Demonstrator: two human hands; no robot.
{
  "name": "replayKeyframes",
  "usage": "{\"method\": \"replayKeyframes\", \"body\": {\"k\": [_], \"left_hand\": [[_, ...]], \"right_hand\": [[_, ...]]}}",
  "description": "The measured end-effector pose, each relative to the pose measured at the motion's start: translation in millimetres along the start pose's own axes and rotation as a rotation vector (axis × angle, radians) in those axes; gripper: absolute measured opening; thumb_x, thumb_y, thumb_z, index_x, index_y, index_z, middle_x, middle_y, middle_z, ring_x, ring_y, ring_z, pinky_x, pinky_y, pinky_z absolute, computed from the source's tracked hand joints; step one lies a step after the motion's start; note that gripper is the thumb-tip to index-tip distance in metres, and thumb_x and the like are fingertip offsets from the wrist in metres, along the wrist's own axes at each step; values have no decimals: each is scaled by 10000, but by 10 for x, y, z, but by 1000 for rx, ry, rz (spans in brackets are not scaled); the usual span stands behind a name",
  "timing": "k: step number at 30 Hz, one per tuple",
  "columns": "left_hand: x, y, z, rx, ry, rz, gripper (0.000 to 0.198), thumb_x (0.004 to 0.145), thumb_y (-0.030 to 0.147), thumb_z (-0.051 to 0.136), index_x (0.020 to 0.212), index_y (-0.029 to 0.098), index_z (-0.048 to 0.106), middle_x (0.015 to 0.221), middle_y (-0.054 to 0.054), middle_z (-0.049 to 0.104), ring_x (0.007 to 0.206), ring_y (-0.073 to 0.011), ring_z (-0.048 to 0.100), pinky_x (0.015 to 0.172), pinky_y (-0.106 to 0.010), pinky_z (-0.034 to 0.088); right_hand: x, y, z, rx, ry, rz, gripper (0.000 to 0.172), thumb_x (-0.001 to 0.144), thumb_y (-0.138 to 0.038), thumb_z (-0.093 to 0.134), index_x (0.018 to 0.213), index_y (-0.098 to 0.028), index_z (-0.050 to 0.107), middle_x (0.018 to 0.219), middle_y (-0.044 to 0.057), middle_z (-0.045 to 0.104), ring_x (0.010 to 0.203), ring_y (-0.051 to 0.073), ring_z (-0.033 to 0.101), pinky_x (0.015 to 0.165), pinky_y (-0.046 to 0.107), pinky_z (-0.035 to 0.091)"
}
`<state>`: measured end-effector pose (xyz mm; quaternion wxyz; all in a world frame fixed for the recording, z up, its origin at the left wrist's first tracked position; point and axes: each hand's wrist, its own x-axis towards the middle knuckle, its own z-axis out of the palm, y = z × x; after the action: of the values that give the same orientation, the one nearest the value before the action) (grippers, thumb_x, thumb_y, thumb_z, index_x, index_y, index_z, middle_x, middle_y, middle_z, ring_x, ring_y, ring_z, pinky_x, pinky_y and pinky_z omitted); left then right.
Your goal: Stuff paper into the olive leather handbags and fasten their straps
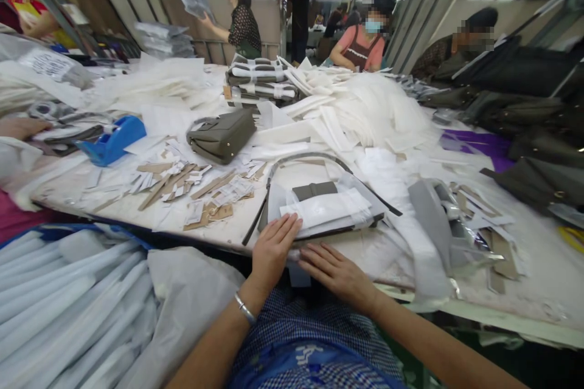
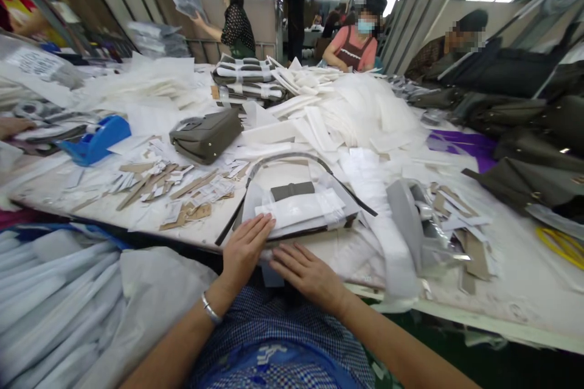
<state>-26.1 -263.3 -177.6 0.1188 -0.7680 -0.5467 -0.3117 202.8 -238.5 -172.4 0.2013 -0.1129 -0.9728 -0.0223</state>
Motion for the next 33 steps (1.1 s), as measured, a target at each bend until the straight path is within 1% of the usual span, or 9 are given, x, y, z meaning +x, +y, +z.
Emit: {"method": "replayKeyframes", "body": {"k": [2,4,7,10,14,22,27,30,33], "left_hand": [[-1,-3,-4,1,-7,3,470,971,112,451,1431,211,453,1428,-39,543,1351,-203,464,1117,-407,406],[-2,-6,-6,4,-12,7,469,973,117,446,1433,208,449,1432,-40,539,1353,-204,461,1119,-412,402],[-3,-5,-5,18,-5,17,465,976,115,432,1433,204,451,1425,-48,546,1347,-207,469,1116,-414,403],[0,3,-2,34,15,25,458,976,105,431,1420,210,467,1417,-38,553,1343,-196,474,1116,-396,400],[9,24,17,64,30,1,455,977,113,448,1419,219,465,1426,-14,545,1350,-179,463,1121,-376,389],[19,38,46,78,3,-41,470,974,117,464,1429,236,452,1411,-26,560,1342,-177,476,1109,-386,406],[15,35,47,75,-3,-45,468,975,125,461,1430,235,449,1405,-36,567,1344,-185,473,1109,-398,406],[19,48,31,69,-3,-33,461,976,126,456,1426,223,455,1402,-45,571,1339,-195,474,1107,-400,407],[21,71,18,59,6,-48,445,959,139,492,1397,220,495,1372,-69,587,1313,-231,483,1085,-409,427]], "right_hand": [[40,-41,106,-44,3,18,476,963,-99,454,1436,-150,454,1474,116,474,1402,281,377,1090,497,453],[130,-61,172,-36,59,-1,438,975,-110,437,1409,-142,488,1444,105,512,1379,271,416,1093,481,455],[236,-84,222,48,192,-60,335,982,-123,451,1284,-135,595,1281,85,654,1263,236,550,1080,447,473],[239,-125,247,151,285,-26,268,971,-127,479,1175,-152,650,1118,80,732,1098,201,661,1017,405,527],[132,-245,217,256,296,71,328,953,-98,414,1174,-166,646,1091,88,740,1049,195,687,950,383,567],[-8,-552,76,350,289,162,386,908,-83,371,1189,-175,619,1074,81,746,1053,199,691,964,360,558],[36,-554,-117,380,272,142,384,902,-105,377,1202,-170,607,1081,84,744,1054,204,690,951,360,564],[176,-423,-352,385,271,102,389,899,-71,392,1197,-179,617,1072,75,746,1019,180,700,945,334,563],[374,-206,-584,383,268,96,380,890,-49,433,1172,-188,645,1061,57,749,979,168,707,916,315,569]]}}
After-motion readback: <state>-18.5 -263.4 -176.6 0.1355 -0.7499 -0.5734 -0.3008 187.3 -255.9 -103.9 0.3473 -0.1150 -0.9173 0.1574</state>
